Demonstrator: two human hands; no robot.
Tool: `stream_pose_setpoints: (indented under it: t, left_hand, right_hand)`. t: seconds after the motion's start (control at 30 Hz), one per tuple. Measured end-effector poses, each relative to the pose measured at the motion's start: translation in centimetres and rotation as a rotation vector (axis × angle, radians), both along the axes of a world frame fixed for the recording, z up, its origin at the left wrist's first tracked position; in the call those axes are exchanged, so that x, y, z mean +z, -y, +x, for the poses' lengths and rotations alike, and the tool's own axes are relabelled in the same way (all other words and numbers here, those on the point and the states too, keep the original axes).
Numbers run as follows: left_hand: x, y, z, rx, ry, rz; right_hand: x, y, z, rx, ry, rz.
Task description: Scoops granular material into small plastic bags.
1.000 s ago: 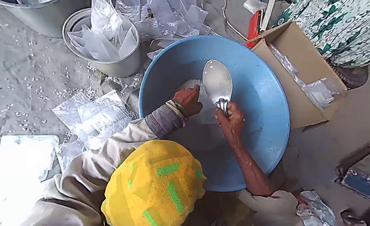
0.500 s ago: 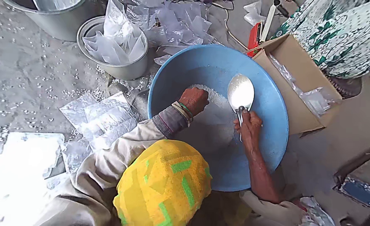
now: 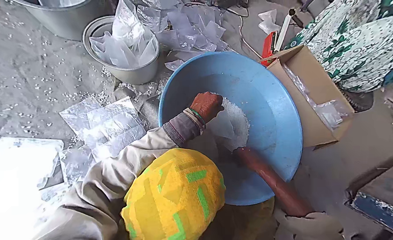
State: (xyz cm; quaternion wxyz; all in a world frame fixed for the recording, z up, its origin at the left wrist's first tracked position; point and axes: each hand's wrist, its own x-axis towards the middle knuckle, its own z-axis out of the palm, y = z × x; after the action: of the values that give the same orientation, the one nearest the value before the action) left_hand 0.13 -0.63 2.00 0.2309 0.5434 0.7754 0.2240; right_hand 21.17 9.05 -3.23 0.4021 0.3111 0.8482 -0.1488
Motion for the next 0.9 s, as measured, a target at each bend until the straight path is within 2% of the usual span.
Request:
stream_pose_setpoints:
  t: [0.3,0.43,0.53,0.67,0.9]
  left_hand:
    - [-0.1,-0.1,-0.3,0.006,0.021,0.011]
    - [-0.2,-0.2,-0.4,0.010,0.019,-0.001]
    - [-0.1,-0.2,-0.4,0.005,0.048,-0.006]
    - [-0.2,-0.1,-0.5,0.002,0.081,0.012]
    - [-0.2,-0.2,-0.6,0.021,0.104,-0.005]
  right_hand:
    - [2.3,-0.8,3.4,-0.205,-0.256,-0.253]
    - [4.1,-0.6,5.9,-0.337,-0.484,-0.394]
    - [5.6,0.1,7.1,-0.441,-0.704,-0.402]
    - [6.2,1.4,6.9,-0.462,-0.936,-0.207]
    - [4.8,4.3,4.7,-0.285,-1.024,0.382]
